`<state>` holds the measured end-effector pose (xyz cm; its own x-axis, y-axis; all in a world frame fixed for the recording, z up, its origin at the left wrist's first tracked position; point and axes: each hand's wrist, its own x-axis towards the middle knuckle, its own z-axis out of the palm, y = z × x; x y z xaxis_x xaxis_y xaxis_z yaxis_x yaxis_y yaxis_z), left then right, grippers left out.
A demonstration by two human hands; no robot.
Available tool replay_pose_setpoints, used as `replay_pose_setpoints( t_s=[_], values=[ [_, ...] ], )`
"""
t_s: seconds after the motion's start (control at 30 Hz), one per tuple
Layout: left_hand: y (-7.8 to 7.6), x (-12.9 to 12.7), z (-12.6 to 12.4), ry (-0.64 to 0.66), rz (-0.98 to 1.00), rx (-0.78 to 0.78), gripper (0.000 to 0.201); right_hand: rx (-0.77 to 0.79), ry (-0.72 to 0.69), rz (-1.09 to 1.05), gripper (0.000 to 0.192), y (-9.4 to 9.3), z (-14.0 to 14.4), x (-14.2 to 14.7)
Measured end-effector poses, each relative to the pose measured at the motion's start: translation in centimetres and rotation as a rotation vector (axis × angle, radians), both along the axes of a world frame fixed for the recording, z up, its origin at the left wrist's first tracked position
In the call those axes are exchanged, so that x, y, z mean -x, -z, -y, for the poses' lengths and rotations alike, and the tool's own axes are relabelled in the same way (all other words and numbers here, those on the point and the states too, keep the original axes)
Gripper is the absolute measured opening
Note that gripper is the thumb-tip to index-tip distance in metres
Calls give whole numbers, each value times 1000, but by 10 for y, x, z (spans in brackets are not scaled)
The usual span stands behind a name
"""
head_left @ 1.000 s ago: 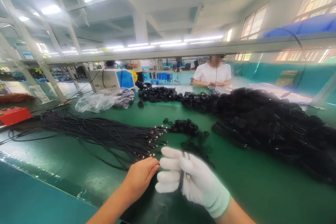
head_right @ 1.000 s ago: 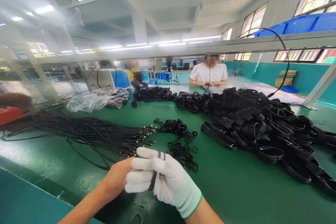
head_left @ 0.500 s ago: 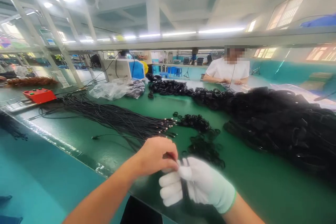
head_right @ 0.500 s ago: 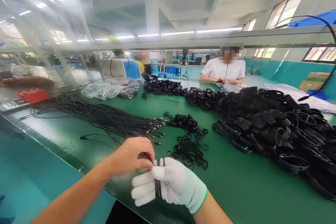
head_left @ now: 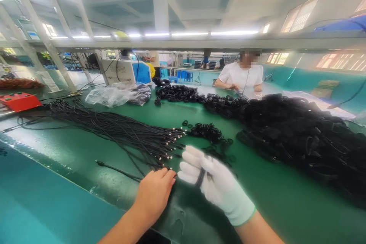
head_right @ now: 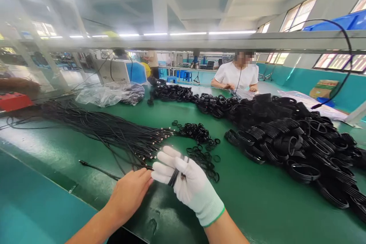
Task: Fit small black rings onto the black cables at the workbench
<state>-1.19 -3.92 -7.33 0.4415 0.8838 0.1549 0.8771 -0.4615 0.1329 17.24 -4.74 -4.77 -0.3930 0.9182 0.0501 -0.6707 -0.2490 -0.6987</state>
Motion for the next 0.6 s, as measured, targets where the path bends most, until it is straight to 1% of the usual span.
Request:
replay_pose_setpoints(
  t_s=[0.1,0.2,0.27,0.33,0.37,0.43,0.5,0.53,0.6],
  values=[
    [-3,-13,17,86,-21,-35,20,51,88,-19,40,2,-1,2],
    [-6,-24,24,203,35,-104,17,76,127,105,42,8,1,4],
    [-10,-22,20,307,54,-159,15,65,64,234,44,14,3,3],
    [-20,-13,13,403,46,-183,14,46,-51,315,44,18,7,3],
    [-27,-6,10,428,45,-179,15,40,-118,322,44,19,10,3],
    [-41,8,2,439,79,-118,13,55,-265,276,44,21,15,7],
    [-51,18,-4,421,185,23,9,86,-430,187,46,23,20,13],
    [-53,21,-6,413,265,121,6,107,-500,134,47,24,22,16],
    [-49,21,-12,392,457,339,5,155,-574,40,45,27,24,23]
  ],
)
